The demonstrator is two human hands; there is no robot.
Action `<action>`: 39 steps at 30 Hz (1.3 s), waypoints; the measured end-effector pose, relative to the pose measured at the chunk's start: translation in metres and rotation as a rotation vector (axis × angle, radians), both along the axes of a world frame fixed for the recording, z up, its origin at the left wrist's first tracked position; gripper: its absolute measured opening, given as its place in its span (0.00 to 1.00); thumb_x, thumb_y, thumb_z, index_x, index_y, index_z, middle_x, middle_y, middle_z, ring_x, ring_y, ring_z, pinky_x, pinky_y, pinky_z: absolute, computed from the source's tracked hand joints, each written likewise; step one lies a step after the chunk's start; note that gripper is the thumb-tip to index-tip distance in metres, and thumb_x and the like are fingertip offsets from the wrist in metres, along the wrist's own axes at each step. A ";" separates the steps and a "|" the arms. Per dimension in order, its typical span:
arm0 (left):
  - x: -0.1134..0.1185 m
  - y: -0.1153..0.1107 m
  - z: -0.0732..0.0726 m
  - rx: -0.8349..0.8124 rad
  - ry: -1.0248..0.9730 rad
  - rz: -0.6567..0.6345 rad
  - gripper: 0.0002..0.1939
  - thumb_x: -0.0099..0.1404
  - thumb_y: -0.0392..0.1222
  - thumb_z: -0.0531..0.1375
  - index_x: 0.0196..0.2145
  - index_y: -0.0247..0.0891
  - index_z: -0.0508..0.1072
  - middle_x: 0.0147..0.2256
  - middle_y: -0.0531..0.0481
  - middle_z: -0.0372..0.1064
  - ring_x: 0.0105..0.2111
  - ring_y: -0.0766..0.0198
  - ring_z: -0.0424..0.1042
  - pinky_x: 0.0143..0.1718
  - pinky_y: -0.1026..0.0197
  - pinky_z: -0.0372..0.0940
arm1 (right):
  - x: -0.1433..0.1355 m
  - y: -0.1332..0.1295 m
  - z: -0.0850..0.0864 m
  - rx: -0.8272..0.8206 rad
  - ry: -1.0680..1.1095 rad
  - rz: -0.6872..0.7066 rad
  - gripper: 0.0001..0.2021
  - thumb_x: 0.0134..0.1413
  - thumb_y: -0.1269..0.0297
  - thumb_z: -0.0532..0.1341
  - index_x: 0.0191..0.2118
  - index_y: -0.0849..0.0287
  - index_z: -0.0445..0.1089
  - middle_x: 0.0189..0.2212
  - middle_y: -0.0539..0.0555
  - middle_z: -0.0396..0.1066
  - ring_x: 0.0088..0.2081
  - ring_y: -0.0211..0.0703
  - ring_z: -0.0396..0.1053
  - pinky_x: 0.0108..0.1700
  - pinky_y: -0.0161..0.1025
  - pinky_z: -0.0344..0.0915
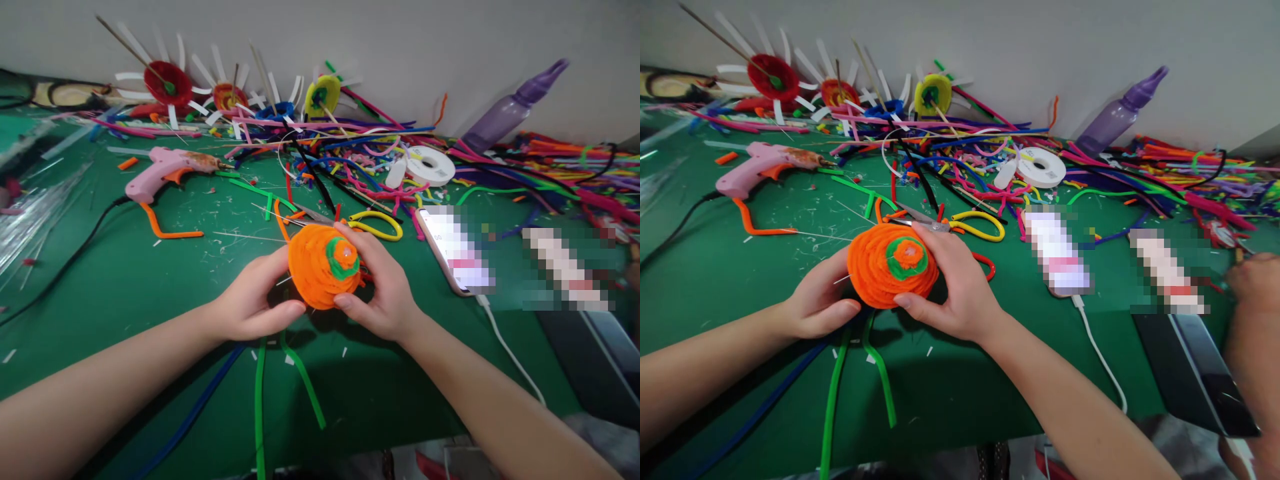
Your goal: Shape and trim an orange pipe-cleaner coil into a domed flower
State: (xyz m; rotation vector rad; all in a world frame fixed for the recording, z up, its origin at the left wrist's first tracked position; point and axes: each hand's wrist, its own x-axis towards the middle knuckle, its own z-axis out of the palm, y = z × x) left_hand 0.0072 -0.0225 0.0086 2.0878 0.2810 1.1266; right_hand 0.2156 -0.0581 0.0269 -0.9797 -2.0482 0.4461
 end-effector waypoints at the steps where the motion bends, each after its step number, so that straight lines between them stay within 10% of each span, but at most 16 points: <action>1: 0.001 0.000 0.001 0.016 0.022 0.002 0.16 0.67 0.44 0.55 0.51 0.36 0.67 0.41 0.44 0.74 0.38 0.61 0.74 0.41 0.65 0.67 | 0.000 0.000 0.000 0.004 -0.002 0.003 0.31 0.60 0.45 0.54 0.61 0.61 0.58 0.55 0.64 0.67 0.56 0.51 0.66 0.58 0.51 0.64; 11: 0.002 -0.001 0.010 -0.008 0.137 -0.115 0.17 0.71 0.47 0.49 0.37 0.34 0.72 0.33 0.45 0.76 0.33 0.62 0.74 0.39 0.64 0.68 | 0.000 -0.002 -0.002 0.082 -0.100 0.074 0.31 0.61 0.48 0.54 0.64 0.62 0.55 0.55 0.64 0.67 0.54 0.51 0.66 0.55 0.50 0.65; 26: -0.002 0.001 -0.009 -0.927 -0.081 -0.014 0.21 0.62 0.55 0.60 0.33 0.31 0.77 0.29 0.46 0.77 0.25 0.62 0.73 0.27 0.63 0.69 | -0.001 0.000 -0.002 0.013 -0.105 0.005 0.31 0.59 0.54 0.58 0.64 0.60 0.54 0.56 0.64 0.66 0.56 0.54 0.65 0.57 0.53 0.65; 39: -0.004 0.004 -0.004 -0.890 0.007 -0.174 0.20 0.63 0.55 0.59 0.35 0.33 0.78 0.33 0.46 0.78 0.30 0.62 0.76 0.35 0.63 0.72 | -0.001 0.000 -0.003 0.059 -0.072 0.009 0.27 0.61 0.52 0.55 0.62 0.59 0.58 0.51 0.62 0.69 0.49 0.51 0.68 0.52 0.52 0.66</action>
